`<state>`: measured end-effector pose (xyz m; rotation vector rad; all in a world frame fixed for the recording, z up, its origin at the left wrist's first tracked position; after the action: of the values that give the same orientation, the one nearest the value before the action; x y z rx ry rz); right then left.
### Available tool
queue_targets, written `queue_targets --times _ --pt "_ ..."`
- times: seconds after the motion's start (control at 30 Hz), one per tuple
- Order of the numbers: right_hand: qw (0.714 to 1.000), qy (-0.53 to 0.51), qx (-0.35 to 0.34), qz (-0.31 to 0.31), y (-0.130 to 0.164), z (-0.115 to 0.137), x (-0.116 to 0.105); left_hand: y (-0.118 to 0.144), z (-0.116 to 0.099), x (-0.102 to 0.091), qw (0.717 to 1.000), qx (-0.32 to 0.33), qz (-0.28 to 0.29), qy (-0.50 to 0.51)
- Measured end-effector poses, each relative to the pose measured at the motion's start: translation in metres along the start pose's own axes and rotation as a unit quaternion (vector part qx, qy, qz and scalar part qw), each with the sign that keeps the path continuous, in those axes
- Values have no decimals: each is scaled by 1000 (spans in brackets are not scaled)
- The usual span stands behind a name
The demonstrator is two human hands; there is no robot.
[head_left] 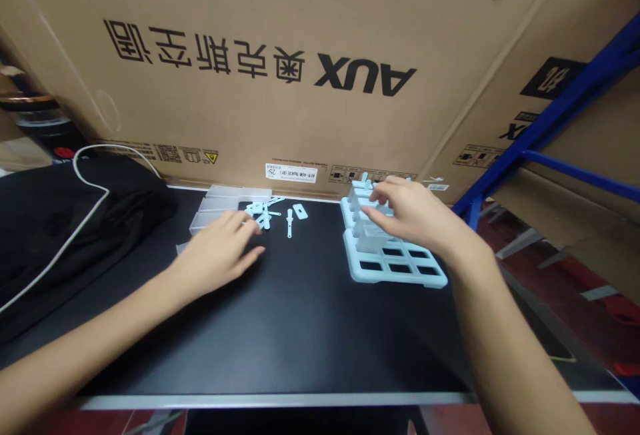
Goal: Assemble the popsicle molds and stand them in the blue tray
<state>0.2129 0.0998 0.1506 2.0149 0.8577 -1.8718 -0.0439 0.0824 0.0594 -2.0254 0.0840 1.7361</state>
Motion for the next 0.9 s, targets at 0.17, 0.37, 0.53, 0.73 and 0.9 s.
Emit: queue_targets --times 0.17,0.37,0.53,0.73,0.9 --pt "997 -23 -71 16 -45 64 51 36 48 1 987 -76 0 -142" --pt "992 -29 -49 109 -74 71 126 56 27 12 993 -55 89 -47" --pt "993 -18 -7 114 -60 59 129 49 -6 12 990 22 133 37" --pt "992 -23 25 121 -35 54 118 11 -33 29 975 25 162 152" --pt "959 -266 26 -97 -19 50 79 -34 -44 49 785 -106 171 587"
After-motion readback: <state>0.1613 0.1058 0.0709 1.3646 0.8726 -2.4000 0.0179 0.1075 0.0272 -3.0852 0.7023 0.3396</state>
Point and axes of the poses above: each hand's wrist, its own y-axis away from the middle knuckle, its own x-axis out of the palm, z = x × y, the point moved 9 cm from there along -y, towards the middle knuckle, and after that the axes turned 14 degrees about -x, right-handed, at the moved point
